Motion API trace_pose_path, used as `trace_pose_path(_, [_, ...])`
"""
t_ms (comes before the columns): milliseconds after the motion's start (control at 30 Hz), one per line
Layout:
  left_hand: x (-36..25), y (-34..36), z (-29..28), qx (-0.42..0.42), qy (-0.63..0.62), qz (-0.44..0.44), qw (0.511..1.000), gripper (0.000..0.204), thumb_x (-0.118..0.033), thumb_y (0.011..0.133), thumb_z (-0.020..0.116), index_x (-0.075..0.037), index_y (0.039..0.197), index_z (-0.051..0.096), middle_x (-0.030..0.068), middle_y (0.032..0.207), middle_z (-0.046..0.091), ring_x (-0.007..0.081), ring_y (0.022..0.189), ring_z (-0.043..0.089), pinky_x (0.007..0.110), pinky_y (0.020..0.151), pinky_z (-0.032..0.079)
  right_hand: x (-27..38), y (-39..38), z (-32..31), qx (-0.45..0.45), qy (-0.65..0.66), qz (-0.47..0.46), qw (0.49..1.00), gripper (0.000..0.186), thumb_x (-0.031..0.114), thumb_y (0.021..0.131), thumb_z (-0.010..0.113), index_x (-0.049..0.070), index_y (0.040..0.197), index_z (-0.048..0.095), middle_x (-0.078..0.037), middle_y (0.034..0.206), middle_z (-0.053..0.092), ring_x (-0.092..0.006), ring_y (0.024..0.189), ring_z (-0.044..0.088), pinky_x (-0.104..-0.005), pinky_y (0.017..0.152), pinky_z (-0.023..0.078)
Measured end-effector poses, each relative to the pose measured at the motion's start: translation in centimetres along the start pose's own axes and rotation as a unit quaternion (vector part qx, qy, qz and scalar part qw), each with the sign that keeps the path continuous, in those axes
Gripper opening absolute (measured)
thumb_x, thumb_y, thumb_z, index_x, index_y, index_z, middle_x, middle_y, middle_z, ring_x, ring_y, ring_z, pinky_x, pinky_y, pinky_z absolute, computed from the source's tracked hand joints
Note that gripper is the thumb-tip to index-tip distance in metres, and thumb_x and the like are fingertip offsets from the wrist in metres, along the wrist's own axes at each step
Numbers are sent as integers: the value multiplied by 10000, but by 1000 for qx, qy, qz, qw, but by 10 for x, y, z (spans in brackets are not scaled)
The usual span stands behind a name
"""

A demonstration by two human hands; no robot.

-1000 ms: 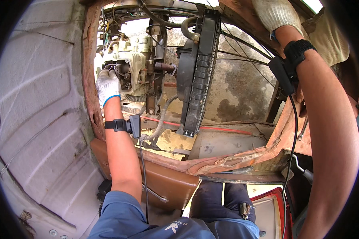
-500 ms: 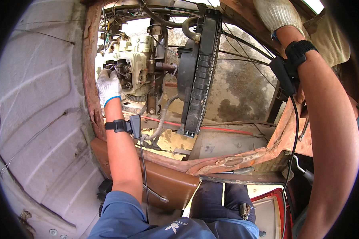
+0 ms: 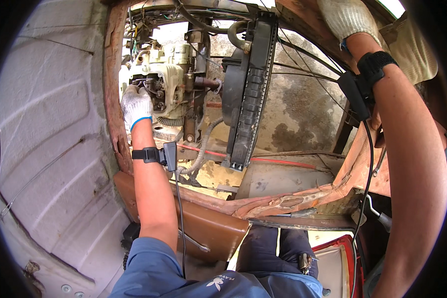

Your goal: Repairing or inspecting internal mechanical components of an engine within a service bay.

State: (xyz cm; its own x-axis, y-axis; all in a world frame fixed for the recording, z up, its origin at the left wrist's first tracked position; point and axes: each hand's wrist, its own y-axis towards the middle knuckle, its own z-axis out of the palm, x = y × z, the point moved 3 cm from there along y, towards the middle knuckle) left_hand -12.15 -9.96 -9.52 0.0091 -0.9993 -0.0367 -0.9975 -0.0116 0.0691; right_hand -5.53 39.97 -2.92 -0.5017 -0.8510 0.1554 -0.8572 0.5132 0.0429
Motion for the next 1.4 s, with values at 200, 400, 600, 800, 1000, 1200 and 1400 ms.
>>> trace_pose_path(200, [3, 0, 0, 16, -89, -59, 994, 200, -156, 910, 656, 38, 934, 695, 293, 912, 703, 465, 928, 688, 511, 815, 540, -3, 2, 4, 3, 14, 4, 1000, 507, 357, 1087, 321, 9, 1124, 688, -260, 1133, 712, -426, 1084, 671, -497, 974, 510])
trace_pose_path(400, [-2, 1, -5, 4, -58, 4, 998, 242, -194, 931, 642, 40, 957, 698, 294, 925, 706, 466, 938, 691, 504, 813, 537, -6, 2, 9, -15, -28, -53, 998, 481, 321, 1085, 324, -3, 1077, 679, -268, 1088, 718, -426, 1051, 679, -501, 936, 528])
trace_pose_path(600, [-1, 0, -2, -9, -17, -2, 1000, 237, -188, 924, 643, 34, 974, 710, 297, 924, 705, 470, 924, 687, 501, 805, 536, -2, 4, 8, -18, -67, -77, 995, 498, 332, 1084, 321, -8, 1099, 684, -268, 1108, 715, -431, 1060, 675, -501, 959, 516])
trace_pose_path(800, [3, 1, 0, 12, -87, -36, 996, 228, -183, 913, 662, 29, 976, 717, 299, 925, 705, 466, 930, 690, 503, 810, 538, -6, 4, 7, 14, -11, -1, 1000, 450, 300, 1079, 332, 1, 1131, 665, -262, 1119, 716, -421, 1062, 686, -493, 960, 522])
trace_pose_path(1000, [-2, 2, -2, 5, 14, 8, 1000, 230, -187, 915, 662, 26, 978, 719, 298, 924, 705, 463, 919, 692, 499, 801, 539, 1, 1, 4, -6, -69, -60, 996, 436, 288, 1077, 334, 2, 1145, 657, -259, 1120, 717, -414, 1068, 689, -487, 960, 526])
trace_pose_path(1200, [1, 2, -1, 1, -36, -25, 999, 233, -192, 908, 651, 18, 981, 723, 285, 900, 708, 465, 880, 692, 497, 787, 547, 2, 0, 0, 20, -17, -8, 1000, 522, 337, 1089, 298, -24, 1120, 673, -271, 1150, 707, -428, 1113, 664, -490, 994, 504])
trace_pose_path(1400, [2, 4, 0, 2, -55, 10, 998, 320, -294, 924, 655, 8, 996, 736, 263, 960, 725, 429, 949, 707, 475, 849, 548, 2, 2, -2, 13, 12, 18, 1000, 583, 378, 1088, 289, -49, 1104, 684, -283, 1160, 700, -443, 1126, 653, -496, 1018, 483])
